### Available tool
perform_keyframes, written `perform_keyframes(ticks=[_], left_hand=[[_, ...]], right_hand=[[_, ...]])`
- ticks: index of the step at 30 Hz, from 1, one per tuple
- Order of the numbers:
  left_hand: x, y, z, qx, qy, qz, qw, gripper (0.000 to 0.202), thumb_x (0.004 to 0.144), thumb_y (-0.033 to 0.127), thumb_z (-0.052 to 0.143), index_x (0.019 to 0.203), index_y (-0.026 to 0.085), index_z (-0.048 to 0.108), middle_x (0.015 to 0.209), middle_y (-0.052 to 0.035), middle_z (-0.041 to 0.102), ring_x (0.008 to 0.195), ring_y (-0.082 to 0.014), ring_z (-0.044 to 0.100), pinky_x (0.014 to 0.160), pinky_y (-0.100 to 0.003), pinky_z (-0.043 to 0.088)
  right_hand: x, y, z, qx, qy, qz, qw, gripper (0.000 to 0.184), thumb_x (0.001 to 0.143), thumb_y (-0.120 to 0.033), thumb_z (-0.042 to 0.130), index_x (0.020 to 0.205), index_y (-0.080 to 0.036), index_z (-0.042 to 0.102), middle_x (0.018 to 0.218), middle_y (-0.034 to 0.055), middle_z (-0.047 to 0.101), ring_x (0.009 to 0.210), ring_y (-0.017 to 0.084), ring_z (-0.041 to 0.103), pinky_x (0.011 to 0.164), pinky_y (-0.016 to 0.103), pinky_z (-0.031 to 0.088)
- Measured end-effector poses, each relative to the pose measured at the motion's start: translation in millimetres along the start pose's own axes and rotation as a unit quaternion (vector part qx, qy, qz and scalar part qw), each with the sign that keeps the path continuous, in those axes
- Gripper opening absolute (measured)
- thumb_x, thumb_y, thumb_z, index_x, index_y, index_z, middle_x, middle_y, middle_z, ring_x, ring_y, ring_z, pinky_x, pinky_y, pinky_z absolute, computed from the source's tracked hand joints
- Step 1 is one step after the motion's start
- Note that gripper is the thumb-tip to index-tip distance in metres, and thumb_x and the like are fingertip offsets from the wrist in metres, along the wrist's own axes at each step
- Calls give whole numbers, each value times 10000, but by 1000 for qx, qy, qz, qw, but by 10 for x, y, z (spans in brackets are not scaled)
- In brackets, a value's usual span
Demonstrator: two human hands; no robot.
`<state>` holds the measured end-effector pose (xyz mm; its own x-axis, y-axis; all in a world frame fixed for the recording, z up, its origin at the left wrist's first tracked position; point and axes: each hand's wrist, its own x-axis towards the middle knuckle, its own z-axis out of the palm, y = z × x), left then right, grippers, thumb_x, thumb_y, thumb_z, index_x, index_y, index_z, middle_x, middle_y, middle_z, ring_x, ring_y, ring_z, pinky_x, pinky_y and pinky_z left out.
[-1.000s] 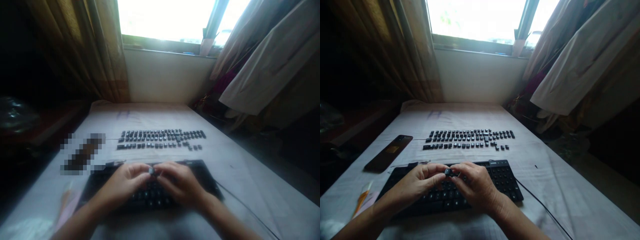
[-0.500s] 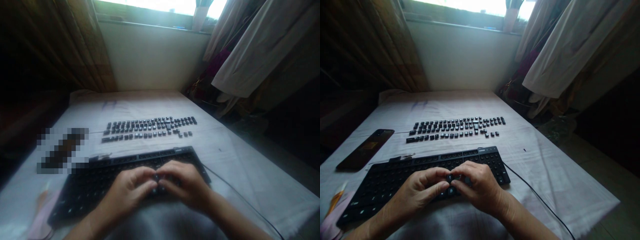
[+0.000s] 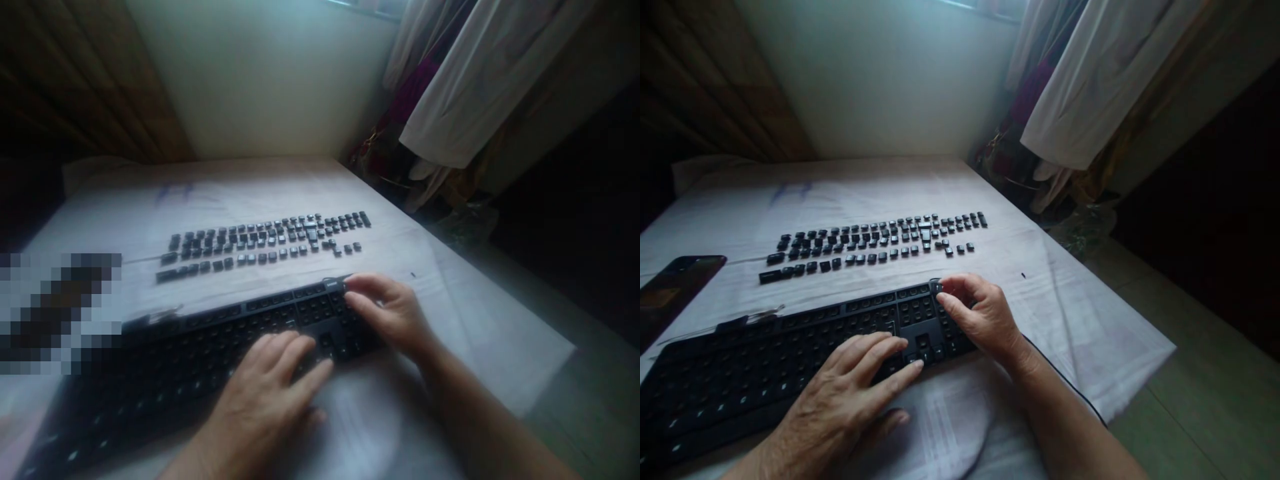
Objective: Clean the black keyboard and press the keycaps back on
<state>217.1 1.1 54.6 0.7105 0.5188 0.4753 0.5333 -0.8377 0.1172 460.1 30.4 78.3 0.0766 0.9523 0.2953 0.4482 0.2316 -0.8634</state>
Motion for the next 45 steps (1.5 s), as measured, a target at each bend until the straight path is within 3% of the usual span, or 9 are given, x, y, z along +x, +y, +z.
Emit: perform_keyframes(ticks=[4, 10, 15, 30, 38, 45], left_hand=[[-18, -2, 132, 6, -33, -1, 999, 483, 871, 557, 665, 1291, 324, 612, 1287, -53, 608, 1204, -280, 524, 1066, -443, 380], [7, 7, 144, 24, -22, 16, 999, 390, 959, 525, 547, 1252, 286, 642, 1269, -46, 622, 1214, -245, 515, 1136, -403, 289], [-2, 35, 167, 27, -21, 0, 999, 359, 980, 507, 516, 1240, 301, 654, 1254, -44, 637, 1193, -241, 538, 1118, -405, 322], [9, 21, 170, 11, -8, -7, 1000, 293, 1007, 420, 492, 1199, 294, 675, 1218, -35, 657, 1181, -226, 547, 1125, -390, 306], [-51, -25, 125, -18, 5, -25, 1000, 266, 1029, 296, 473, 1172, 239, 689, 1153, -6, 722, 1128, -197, 608, 1124, -369, 323], [-44, -95, 82, 30, 2, 22, 999, 264, 1028, 223, 457, 1125, 204, 701, 1121, -24, 733, 1064, -208, 640, 1052, -375, 385]], right_hand=[[-16, 56, 31, 7, -10, 14, 1000, 144, 803, -297, 691, 891, -190, 729, 801, 36, 774, 713, 191, 729, 656, 288, 605], [-7, 75, -6, 9, -4, 11, 1000, 125, 803, -280, 680, 884, -197, 724, 824, 26, 773, 724, 176, 726, 673, 275, 600], [-19, 74, -15, -20, -21, 15, 999, 134, 819, -295, 671, 901, -202, 724, 829, 32, 768, 724, 182, 718, 644, 276, 587], [-46, 101, 8, -63, -86, -40, 993, 97, 857, -243, 658, 927, -207, 714, 881, 39, 755, 808, 179, 711, 742, 297, 570], [-30, 122, -1, -71, -77, -40, 994, 106, 863, -255, 644, 929, -207, 712, 878, 37, 754, 810, 179, 709, 742, 302, 571], [-17, 161, -20, -96, -58, -42, 993, 116, 860, -251, 643, 932, -197, 716, 885, 48, 754, 800, 183, 703, 754, 317, 560]])
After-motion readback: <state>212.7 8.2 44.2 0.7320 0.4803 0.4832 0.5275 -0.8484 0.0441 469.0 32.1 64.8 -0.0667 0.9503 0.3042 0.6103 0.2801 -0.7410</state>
